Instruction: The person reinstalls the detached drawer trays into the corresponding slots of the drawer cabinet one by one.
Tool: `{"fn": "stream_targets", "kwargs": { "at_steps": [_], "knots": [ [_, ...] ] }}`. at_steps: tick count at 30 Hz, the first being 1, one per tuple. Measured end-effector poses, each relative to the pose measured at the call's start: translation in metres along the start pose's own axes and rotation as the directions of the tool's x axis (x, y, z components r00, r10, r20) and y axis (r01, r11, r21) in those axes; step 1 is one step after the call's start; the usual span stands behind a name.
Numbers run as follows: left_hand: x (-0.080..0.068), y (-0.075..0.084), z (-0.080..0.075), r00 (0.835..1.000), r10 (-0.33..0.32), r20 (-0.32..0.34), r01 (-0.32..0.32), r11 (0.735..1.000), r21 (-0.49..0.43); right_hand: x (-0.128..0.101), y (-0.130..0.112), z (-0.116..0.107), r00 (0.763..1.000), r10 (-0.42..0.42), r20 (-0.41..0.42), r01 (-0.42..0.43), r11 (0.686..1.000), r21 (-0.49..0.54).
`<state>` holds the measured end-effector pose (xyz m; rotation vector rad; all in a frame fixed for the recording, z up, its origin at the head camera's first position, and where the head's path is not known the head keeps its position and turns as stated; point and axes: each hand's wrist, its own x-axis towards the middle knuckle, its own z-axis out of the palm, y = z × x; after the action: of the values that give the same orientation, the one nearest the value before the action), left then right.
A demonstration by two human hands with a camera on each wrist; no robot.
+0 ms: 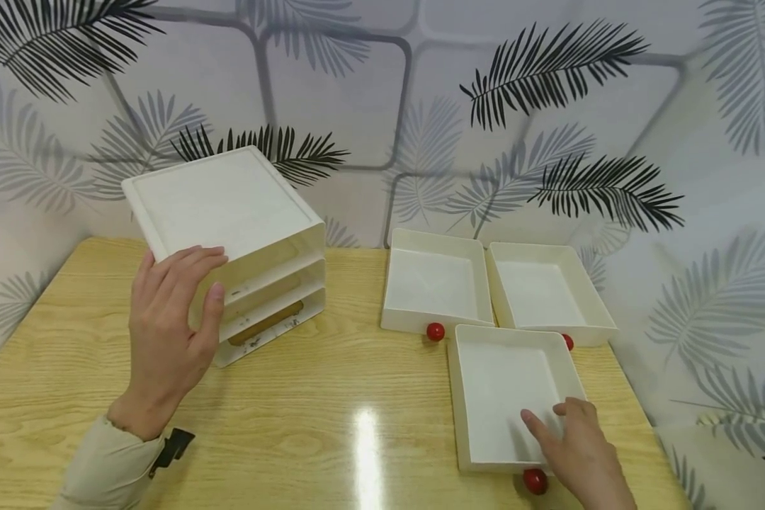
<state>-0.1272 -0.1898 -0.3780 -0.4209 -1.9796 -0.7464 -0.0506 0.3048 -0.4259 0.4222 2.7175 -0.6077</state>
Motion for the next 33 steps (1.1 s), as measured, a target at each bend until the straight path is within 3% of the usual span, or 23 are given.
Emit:
{"fn": "stream_targets", "kwargs": {
  "at_steps": [13,21,33],
  "knots": [
    [0.002,-0.002,0.001,1.000,0.013,-0.018,-0.013,1.000,-0.005,-0.003,0.018,0.003,0.977,-0.213,-0.007,0.212,0.973,-0.093],
    [0.000,-0.002,0.000,1.000,0.006,-0.007,-0.006,1.000,0.001,-0.003,0.028,0.004,0.949,-0.313,0.031,0.314,0.948,-0.047],
    [-0.001,-0.002,0.000,1.000,0.013,-0.013,-0.013,1.000,0.000,-0.004,0.027,0.002,0.950,-0.263,0.167,0.273,0.961,-0.037]
  ]
}}
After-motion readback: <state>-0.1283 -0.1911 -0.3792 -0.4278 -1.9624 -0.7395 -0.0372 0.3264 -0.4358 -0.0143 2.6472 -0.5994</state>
